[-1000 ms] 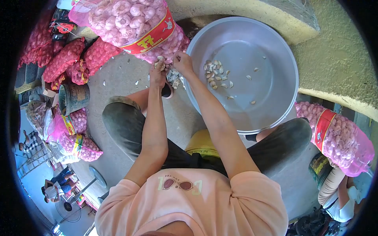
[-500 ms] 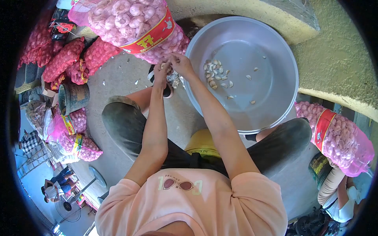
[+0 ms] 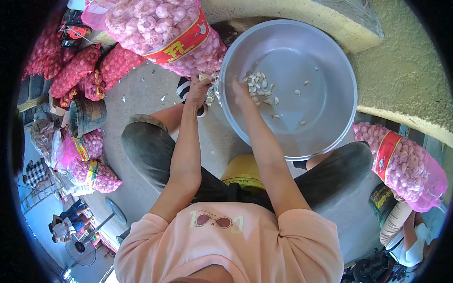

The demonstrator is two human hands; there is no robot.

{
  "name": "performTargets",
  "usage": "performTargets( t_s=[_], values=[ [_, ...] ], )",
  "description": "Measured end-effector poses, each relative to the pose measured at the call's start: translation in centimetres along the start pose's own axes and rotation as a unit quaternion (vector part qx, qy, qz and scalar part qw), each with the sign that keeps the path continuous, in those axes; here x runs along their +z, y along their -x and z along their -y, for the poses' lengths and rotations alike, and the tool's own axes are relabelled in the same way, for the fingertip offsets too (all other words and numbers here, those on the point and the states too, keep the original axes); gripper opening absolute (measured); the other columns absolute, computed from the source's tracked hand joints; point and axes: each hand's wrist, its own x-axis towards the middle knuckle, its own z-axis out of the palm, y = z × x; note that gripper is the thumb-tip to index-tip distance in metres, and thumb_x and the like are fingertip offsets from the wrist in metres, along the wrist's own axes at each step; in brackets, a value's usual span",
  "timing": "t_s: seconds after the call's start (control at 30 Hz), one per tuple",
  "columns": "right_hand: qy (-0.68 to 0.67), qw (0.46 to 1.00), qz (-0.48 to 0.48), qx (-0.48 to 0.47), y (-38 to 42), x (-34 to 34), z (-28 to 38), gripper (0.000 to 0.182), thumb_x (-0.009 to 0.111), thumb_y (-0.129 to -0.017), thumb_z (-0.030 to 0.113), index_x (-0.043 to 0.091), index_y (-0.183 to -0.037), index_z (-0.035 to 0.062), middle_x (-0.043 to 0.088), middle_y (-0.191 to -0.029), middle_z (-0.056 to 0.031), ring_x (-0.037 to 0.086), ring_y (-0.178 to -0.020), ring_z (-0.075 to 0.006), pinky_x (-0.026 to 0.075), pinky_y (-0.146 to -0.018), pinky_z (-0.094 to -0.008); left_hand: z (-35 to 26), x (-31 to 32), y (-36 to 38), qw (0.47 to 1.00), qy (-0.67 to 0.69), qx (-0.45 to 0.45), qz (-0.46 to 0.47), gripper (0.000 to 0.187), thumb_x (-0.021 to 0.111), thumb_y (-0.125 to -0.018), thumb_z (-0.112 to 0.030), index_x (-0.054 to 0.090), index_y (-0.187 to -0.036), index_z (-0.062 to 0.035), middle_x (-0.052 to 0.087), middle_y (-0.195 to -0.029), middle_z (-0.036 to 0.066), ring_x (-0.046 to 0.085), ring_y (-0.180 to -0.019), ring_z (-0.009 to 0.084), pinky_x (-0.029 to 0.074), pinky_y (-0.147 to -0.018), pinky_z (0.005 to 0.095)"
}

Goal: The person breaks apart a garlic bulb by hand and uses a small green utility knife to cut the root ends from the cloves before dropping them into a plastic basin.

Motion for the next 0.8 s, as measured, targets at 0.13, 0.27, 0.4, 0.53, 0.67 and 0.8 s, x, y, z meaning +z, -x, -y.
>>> performTargets(
  t_s=[0.13,0.27,0.4,0.53,0.67,0.8],
  values=[
    [0.09,0.942,0.078,-0.314,2.1,2.0,1.4,0.035,0.058,-0.087,0.025,0.059,-0.116,0.0064,0.061,-0.102,-0.0147,0.062,-0.084,-0.0224,0.049,-0.073,-0.0309,-0.1,-0.4,-0.3,0.999,-0.044,0.024,0.021,0.028,0.059,-0.085,-0.008,0.046,-0.109,-0.0038,0.059,-0.099,0.006,0.057,-0.09,0.0146,0.044,-0.078,0.0274],
    [0.094,0.894,0.103,-0.425,3.6,3.4,4.4,0.03,0.061,-0.085,0.02,0.062,-0.11,0.0049,0.063,-0.099,-0.0168,0.064,-0.08,-0.0214,0.05,-0.07,-0.032,-1.0,-0.3,-0.3,0.999,-0.037,0.021,0.024,0.024,0.059,-0.086,-0.008,0.05,-0.106,-0.0008,0.06,-0.101,0.008,0.059,-0.092,0.0153,0.047,-0.081,0.0285],
    [0.143,0.891,0.222,-0.368,3.2,3.9,5.8,0.029,0.059,-0.086,0.021,0.061,-0.106,0.0007,0.065,-0.084,-0.0104,0.062,-0.078,-0.0187,0.049,-0.072,-0.0298,-1.6,-1.0,-0.2,0.994,-0.083,0.071,0.006,0.028,0.059,-0.086,-0.007,0.05,-0.111,0.0003,0.06,-0.101,0.009,0.061,-0.088,0.0168,0.05,-0.079,0.0293],
    [0.257,0.849,0.176,-0.426,1.2,5.1,5.1,0.022,0.056,-0.084,0.016,0.058,-0.096,-0.0024,0.063,-0.08,-0.0172,0.063,-0.075,-0.0258,0.049,-0.067,-0.0356,-1.4,-1.0,-0.2,0.991,-0.101,0.084,0.0,0.025,0.055,-0.087,-0.005,0.049,-0.111,0.0004,0.06,-0.098,0.008,0.06,-0.083,0.0162,0.05,-0.076,0.0277],
    [0.285,0.837,0.104,-0.454,1.5,6.1,4.8,0.018,0.052,-0.082,0.013,0.055,-0.088,-0.0037,0.06,-0.079,-0.0232,0.062,-0.073,-0.0325,0.048,-0.065,-0.0396,-0.5,-0.6,-0.7,0.968,-0.19,0.163,-0.005,0.021,0.048,-0.09,-0.005,0.048,-0.111,0.0004,0.058,-0.093,0.008,0.058,-0.078,0.0152,0.048,-0.071,0.0256],
    [0.285,0.83,0.138,-0.46,1.6,6.2,4.9,0.016,0.049,-0.08,0.01,0.055,-0.087,-0.0032,0.058,-0.08,-0.0263,0.059,-0.074,-0.0385,0.046,-0.067,-0.0446,0.2,-1.6,-0.5,0.889,-0.426,0.168,-0.019,0.017,0.04,-0.094,-0.012,0.043,-0.105,0.0002,0.054,-0.085,0.015,0.054,-0.071,0.0239,0.045,-0.064,0.0328]
  ],
)
